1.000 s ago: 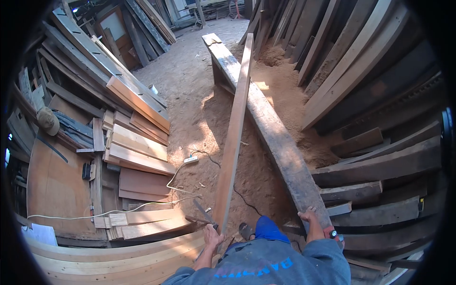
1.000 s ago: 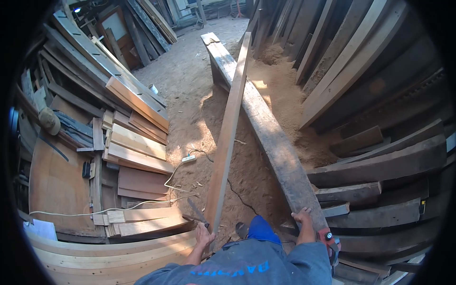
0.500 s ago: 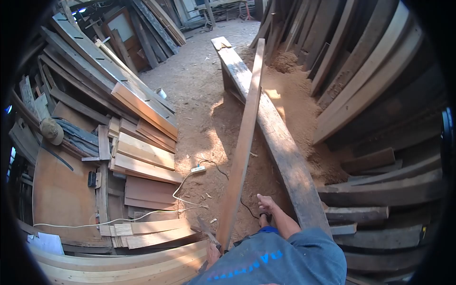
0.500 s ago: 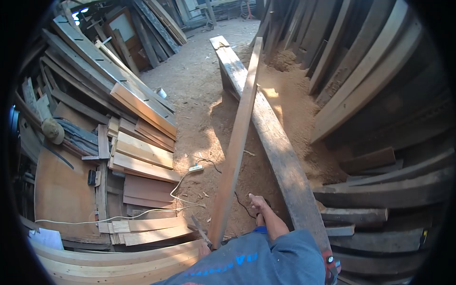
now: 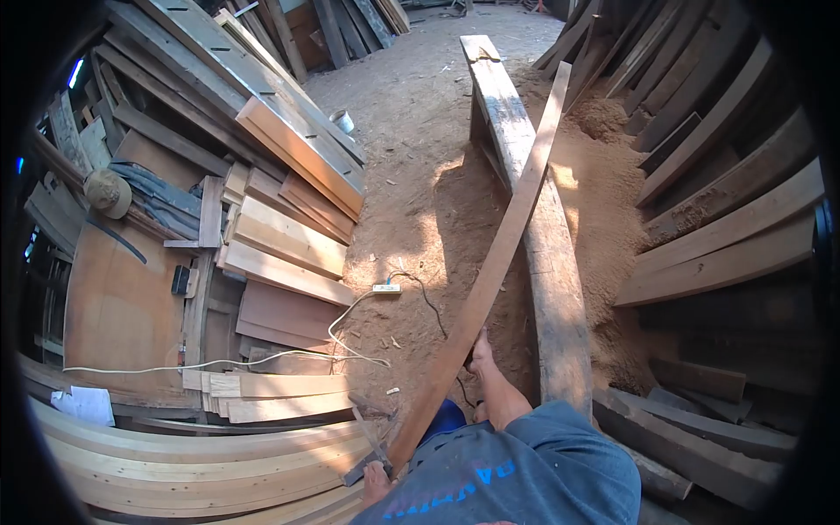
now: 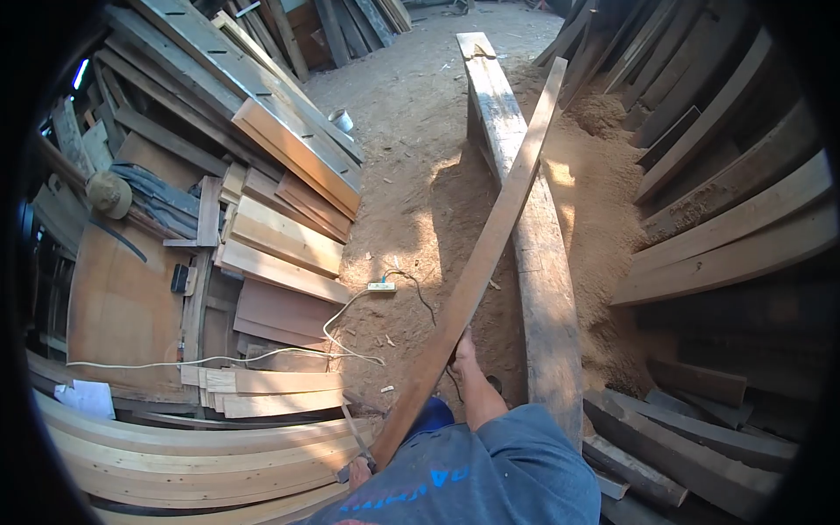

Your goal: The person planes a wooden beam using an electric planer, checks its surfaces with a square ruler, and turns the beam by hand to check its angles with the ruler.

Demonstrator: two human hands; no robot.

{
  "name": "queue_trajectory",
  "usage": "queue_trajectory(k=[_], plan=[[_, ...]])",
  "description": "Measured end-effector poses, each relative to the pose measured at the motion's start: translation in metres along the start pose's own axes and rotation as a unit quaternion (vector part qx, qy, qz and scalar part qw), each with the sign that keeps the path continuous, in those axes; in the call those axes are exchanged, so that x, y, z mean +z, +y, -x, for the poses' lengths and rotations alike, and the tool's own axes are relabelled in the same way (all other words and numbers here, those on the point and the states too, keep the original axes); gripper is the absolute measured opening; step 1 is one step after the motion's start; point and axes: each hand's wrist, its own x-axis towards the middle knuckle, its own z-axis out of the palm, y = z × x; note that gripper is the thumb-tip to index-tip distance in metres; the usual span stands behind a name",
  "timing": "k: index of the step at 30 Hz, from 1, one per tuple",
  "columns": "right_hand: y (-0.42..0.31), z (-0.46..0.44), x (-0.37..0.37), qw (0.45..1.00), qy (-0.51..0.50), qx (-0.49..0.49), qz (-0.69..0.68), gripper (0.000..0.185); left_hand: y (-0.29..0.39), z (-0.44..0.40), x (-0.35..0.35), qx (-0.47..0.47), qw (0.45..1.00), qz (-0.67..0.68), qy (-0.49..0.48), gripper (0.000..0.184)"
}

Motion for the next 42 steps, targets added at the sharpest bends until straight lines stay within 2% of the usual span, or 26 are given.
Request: queue_trajectory(k=[3,4,5,7,9,10,14,15,17,21,23,26,29,32,34,36,39,40,41,42], plan=[[-0.002,0.005,0.013,0.999,-0.017,-0.019,-0.044,0.071,0.041,-0.012,-0.044,0.030,0.998,0.012,-0.052,0.075],[-0.002,-0.001,0.012,0.999,-0.008,-0.012,-0.039,0.069,0.058,-0.024,-0.057,0.021,0.997,0.030,-0.068,0.076],[-0.002,-0.005,0.011,0.999,0.003,-0.006,-0.034,0.066,0.076,-0.036,-0.065,-0.038,0.993,0.071,-0.091,0.079],[-0.006,-0.001,0.018,0.999,0.050,0.007,0.004,0.067,0.075,-0.104,-0.028,0.059,0.978,0.195,-0.041,0.085],[-0.008,0.003,0.027,0.995,0.088,0.026,0.034,0.067,0.172,-0.131,-0.075,0.059,0.989,0.135,-0.028,0.078],[-0.006,0.004,0.030,0.993,0.102,0.039,0.044,0.065,0.207,-0.145,-0.084,0.070,0.986,0.147,-0.037,0.082],[0.034,-0.070,0.000,0.994,0.101,0.023,0.043,0.063,0.309,-0.201,-0.111,0.177,0.975,0.110,-0.076,0.087],[0.025,-0.052,0.024,0.993,0.111,0.018,-0.017,0.064,0.314,-0.218,-0.108,0.209,0.972,0.093,-0.053,0.086],[0.014,-0.034,0.052,0.990,0.139,0.031,-0.005,0.062,0.318,-0.254,-0.094,0.265,0.962,0.063,-0.008,0.085],[-0.020,0.021,0.121,0.970,0.206,0.070,0.104,0.059,0.337,-0.256,-0.157,0.194,0.978,0.068,-0.047,0.081],[-0.029,0.032,0.146,0.957,0.225,0.088,0.158,0.058,0.317,-0.285,-0.157,0.215,0.973,0.062,-0.049,0.080],[0.005,-0.040,0.105,0.944,0.210,0.148,0.207,0.053,0.303,-0.323,-0.175,0.222,0.970,0.073,-0.071,0.081],[-0.026,-0.038,0.106,0.949,0.120,0.104,0.272,0.038,0.281,-0.368,-0.179,0.212,0.964,0.109,-0.115,0.083],[-0.055,-0.105,0.049,0.983,-0.097,0.110,0.112,0.025,0.271,-0.401,-0.187,0.202,0.953,0.146,-0.171,0.087],[-0.090,-0.103,0.064,0.983,0.066,0.045,0.165,0.056,0.270,-0.414,-0.198,0.194,0.957,0.132,-0.171,0.080],[-0.126,-0.107,0.066,0.985,0.082,0.030,0.149,0.060,0.265,-0.433,-0.192,0.176,0.957,0.169,-0.160,0.075],[-0.173,-0.112,0.069,0.985,0.102,0.029,0.133,0.059,0.261,-0.455,-0.190,0.085,0.945,0.234,-0.210,0.083],[-0.187,-0.116,0.073,0.985,0.105,0.031,0.130,0.058,0.262,-0.457,-0.192,0.051,0.945,0.228,-0.228,0.080],[-0.200,-0.118,0.079,0.983,0.097,0.032,0.152,0.079,0.263,-0.458,-0.195,0.017,0.943,0.223,-0.245,0.077],[-0.213,-0.123,0.089,0.983,0.094,0.037,0.155,0.081,0.270,-0.463,-0.199,-0.012,0.940,0.219,-0.261,0.075]])
